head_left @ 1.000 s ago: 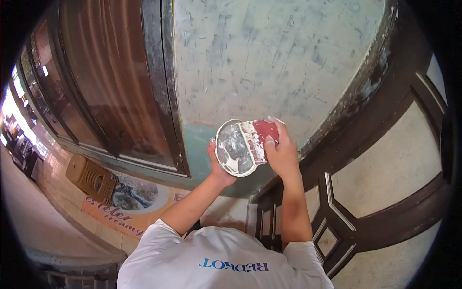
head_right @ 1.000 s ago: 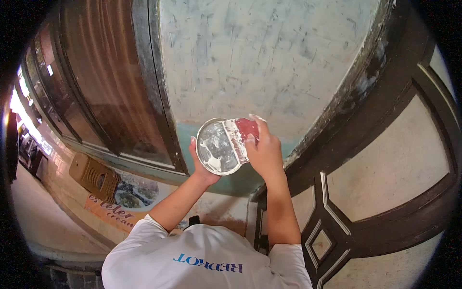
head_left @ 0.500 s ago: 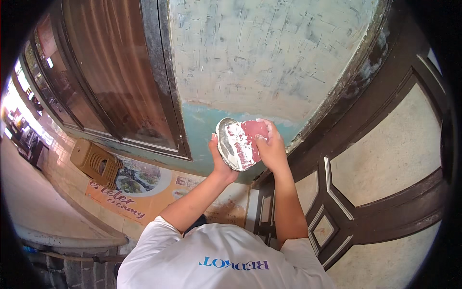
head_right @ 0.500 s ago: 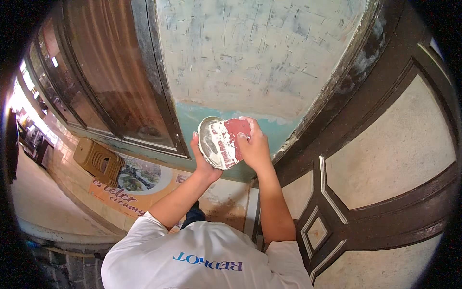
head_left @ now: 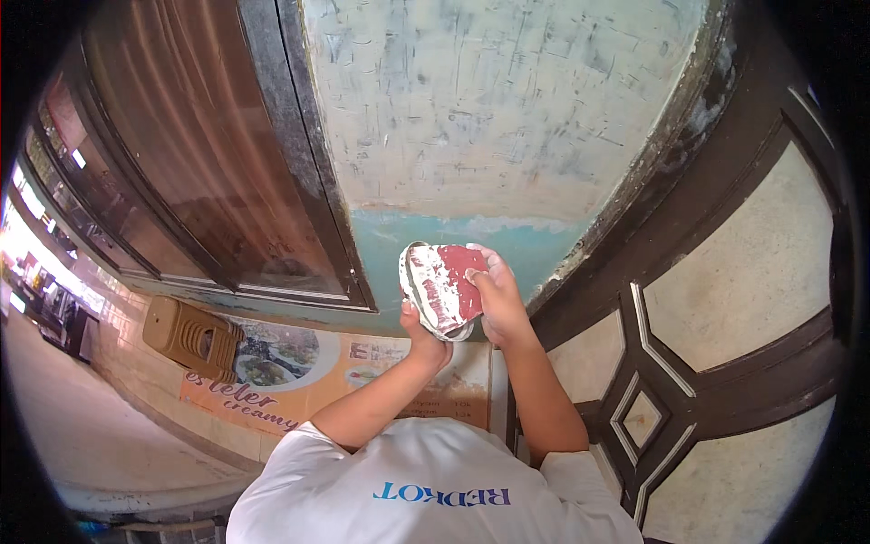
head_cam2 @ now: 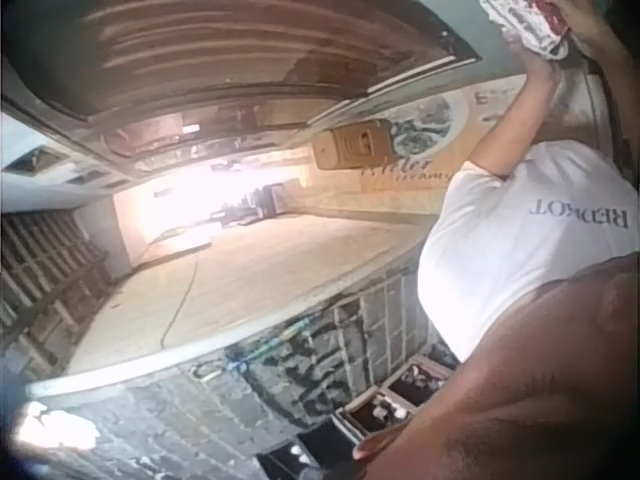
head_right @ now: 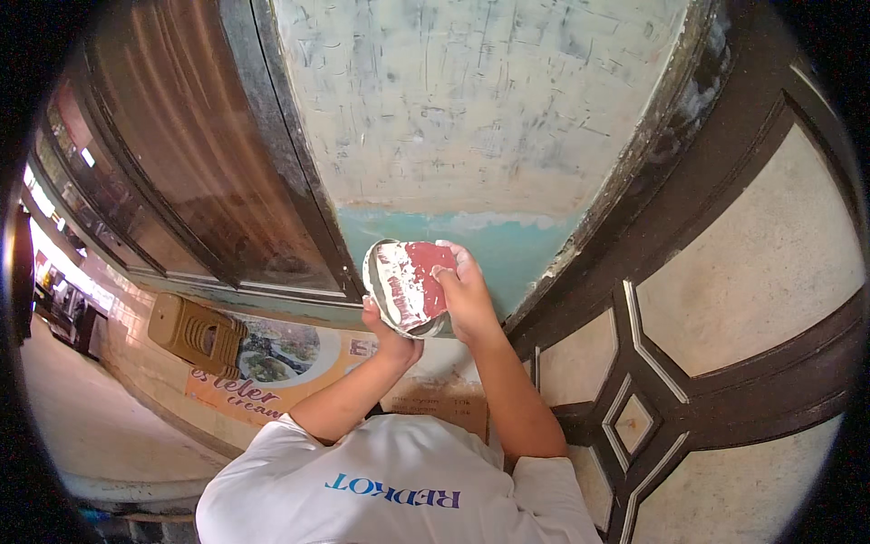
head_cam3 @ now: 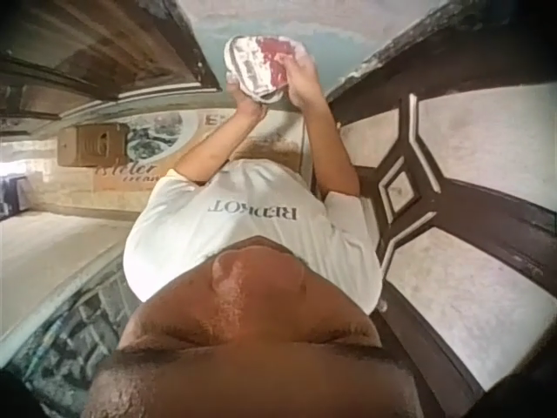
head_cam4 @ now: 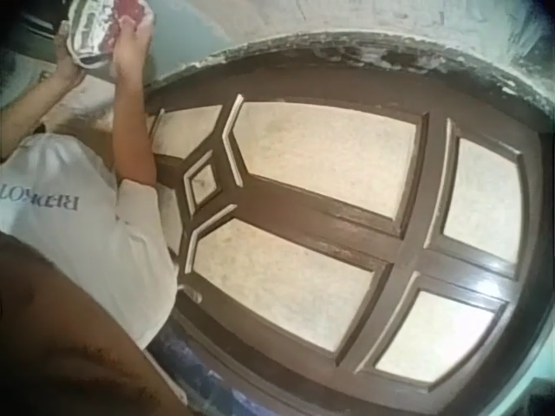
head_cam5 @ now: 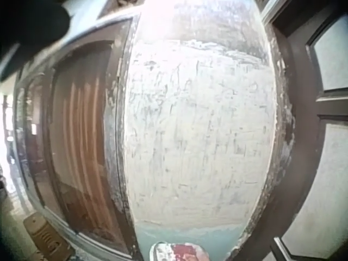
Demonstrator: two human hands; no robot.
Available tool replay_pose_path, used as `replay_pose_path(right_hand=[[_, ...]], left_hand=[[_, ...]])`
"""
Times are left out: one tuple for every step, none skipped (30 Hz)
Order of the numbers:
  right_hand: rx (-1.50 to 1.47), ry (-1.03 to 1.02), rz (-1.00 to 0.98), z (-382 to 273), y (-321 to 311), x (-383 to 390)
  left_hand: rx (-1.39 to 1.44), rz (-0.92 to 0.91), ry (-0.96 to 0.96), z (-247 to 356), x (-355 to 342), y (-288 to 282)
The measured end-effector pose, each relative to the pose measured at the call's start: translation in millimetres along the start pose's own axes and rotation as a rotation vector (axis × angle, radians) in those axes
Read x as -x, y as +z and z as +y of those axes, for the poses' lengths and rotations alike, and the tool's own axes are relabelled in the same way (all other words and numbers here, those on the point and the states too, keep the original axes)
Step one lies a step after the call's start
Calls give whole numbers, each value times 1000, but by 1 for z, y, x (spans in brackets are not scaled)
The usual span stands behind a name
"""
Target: Apply putty to a wall using a putty knife and a container.
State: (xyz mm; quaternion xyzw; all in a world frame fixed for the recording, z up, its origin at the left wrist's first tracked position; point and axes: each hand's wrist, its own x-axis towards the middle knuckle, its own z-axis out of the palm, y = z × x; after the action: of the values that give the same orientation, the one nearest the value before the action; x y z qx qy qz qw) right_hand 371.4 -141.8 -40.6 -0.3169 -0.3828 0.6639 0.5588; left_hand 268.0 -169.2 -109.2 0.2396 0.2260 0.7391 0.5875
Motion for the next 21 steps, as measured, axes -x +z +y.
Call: replay_pose_path(right_hand=[[1, -1, 4, -1, 6, 1], [62, -85, 12, -4, 15, 0], [122, -168, 21, -4, 22, -2], [162, -267, 44, -2, 27, -7], [164, -275, 47, -3, 32, -11], [267, -328, 47, -6, 36, -13], [370, -380, 48, -10, 40, -14], [379, -408, 52, -19, 50, -11], [382, -413, 49, -25, 54, -9], [370, -523, 69, -30, 56, -8], [357, -634, 94, -33, 56, -6], [388, -732, 140, -33, 57, -6], [389, -735, 140, -36, 54, -4], [643, -624, 150, -41, 47, -2], [893, -503, 158, -46, 38, 1], [854, -588, 143, -48, 27, 2], [856, -589, 140, -47, 22, 3], [642, -725, 208, -44, 18, 3], [422, -851, 272, -43, 11, 2], [580, -840, 257, -45, 0, 0], [810, -628, 194, -56, -8, 8]], left_hand=[[-20, -43, -30, 12, -1, -1], [-4, -51, -77, 26, -6, 0], [32, -18, -99, 41, -12, 3], [72, -10, -154, 54, -15, 6], [112, -2, -208, 66, -18, 9], [114, -11, -210, 73, -21, 11], [182, -55, -247, 79, -22, 13], [250, -95, -278, 83, -24, 14], [253, -99, -275, 86, -25, 14], [275, -109, -305, 89, -27, 13], [296, -120, -341, 90, -27, 13], [296, -144, -331, 87, -28, 11], [297, -147, -331, 86, -29, 13], [345, -142, -367, 83, -30, 17], [392, -137, -401, 80, -30, 21], [458, -140, -447, 78, -29, 23], [462, -141, -444, 72, -28, 26], [455, -147, -442, 66, -27, 29], [448, -152, -439, 60, -26, 33], [441, -158, -438, 55, -25, 37], [445, -158, -435, 50, -24, 40]])
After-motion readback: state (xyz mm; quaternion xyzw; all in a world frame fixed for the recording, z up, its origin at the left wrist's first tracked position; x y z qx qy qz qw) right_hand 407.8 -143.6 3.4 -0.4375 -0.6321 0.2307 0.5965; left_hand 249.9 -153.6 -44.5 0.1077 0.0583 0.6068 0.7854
